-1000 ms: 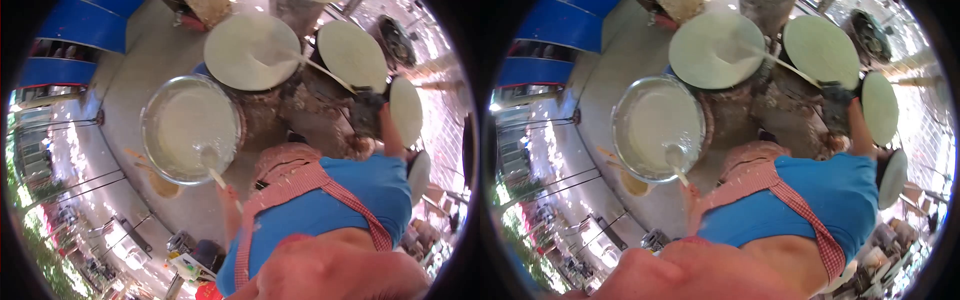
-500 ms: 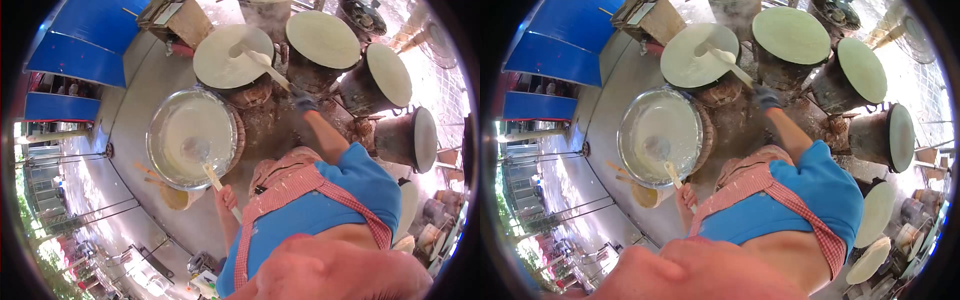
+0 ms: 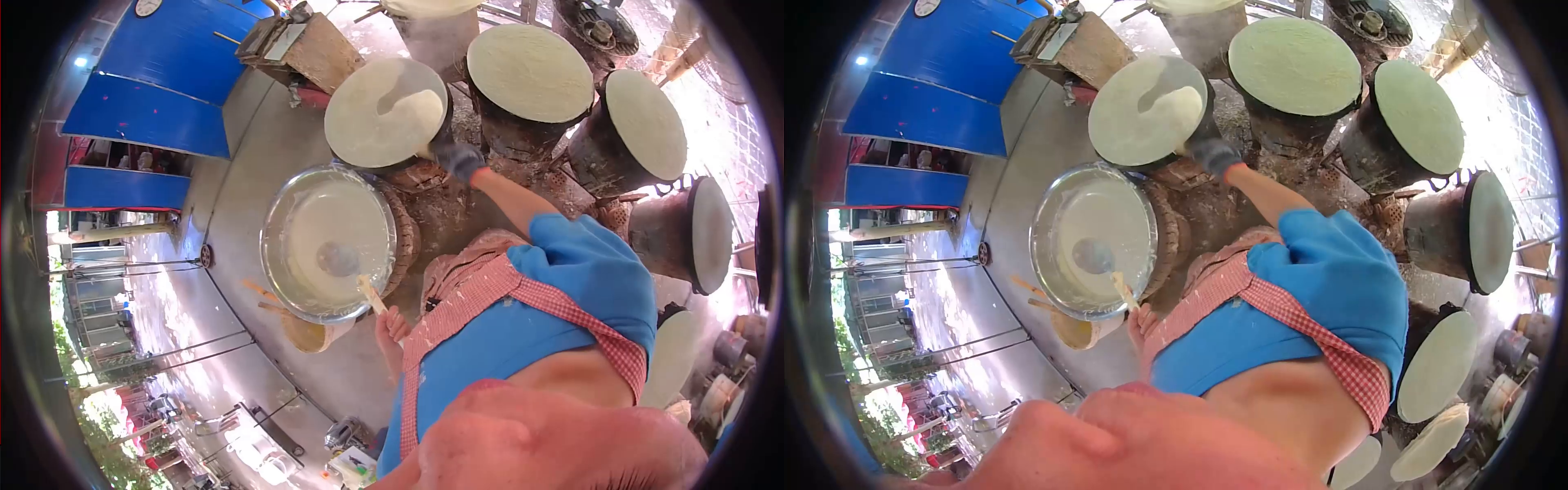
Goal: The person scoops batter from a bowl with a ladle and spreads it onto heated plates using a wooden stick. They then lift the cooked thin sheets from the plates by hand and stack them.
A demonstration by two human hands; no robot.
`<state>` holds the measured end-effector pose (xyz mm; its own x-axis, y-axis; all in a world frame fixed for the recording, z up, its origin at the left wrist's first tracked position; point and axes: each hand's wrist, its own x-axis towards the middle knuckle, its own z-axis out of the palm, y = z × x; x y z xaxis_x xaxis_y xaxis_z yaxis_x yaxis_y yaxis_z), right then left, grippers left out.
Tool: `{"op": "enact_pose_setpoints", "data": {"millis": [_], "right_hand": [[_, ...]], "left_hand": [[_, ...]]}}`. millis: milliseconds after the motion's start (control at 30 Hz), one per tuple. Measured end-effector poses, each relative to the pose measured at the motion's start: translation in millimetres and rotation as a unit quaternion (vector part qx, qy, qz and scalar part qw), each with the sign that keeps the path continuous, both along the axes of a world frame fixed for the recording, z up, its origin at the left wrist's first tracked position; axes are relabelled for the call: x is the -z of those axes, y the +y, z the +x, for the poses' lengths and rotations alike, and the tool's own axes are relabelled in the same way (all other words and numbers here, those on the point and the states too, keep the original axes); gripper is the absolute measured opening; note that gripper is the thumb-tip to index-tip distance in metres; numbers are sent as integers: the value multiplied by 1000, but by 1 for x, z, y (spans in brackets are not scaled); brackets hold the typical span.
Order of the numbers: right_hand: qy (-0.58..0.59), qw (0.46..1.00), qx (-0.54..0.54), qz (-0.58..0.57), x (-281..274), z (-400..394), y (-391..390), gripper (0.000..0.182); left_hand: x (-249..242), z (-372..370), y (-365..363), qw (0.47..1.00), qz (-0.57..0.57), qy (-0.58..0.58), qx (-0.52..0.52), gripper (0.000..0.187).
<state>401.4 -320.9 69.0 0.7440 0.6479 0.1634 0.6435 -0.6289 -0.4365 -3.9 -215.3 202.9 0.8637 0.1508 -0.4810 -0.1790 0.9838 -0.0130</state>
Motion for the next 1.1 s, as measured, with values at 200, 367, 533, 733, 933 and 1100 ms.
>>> {"op": "enact_pose_setpoints", "data": {"millis": [200,367,533,733,933,1100], "right_hand": [[139,983,10,121,24,76,-35,31],[-14,997,-49,-54,-30,17,-44,30],[146,982,99,67,29,92,-54,26],[209,958,182,76,-30,238,86,44],[206,961,45,179,-23,123,58,47],[229,961,90,129,-44,123,0,24]], "left_hand": [[24,4,21,967,189,104,135,30],[-13,79,-4,950,234,189,86,29],[11,84,-1,969,82,212,97,28],[20,73,-12,972,71,209,82,18],[34,81,4,903,243,340,100,16],[30,49,28,991,0,124,59,18]]}}
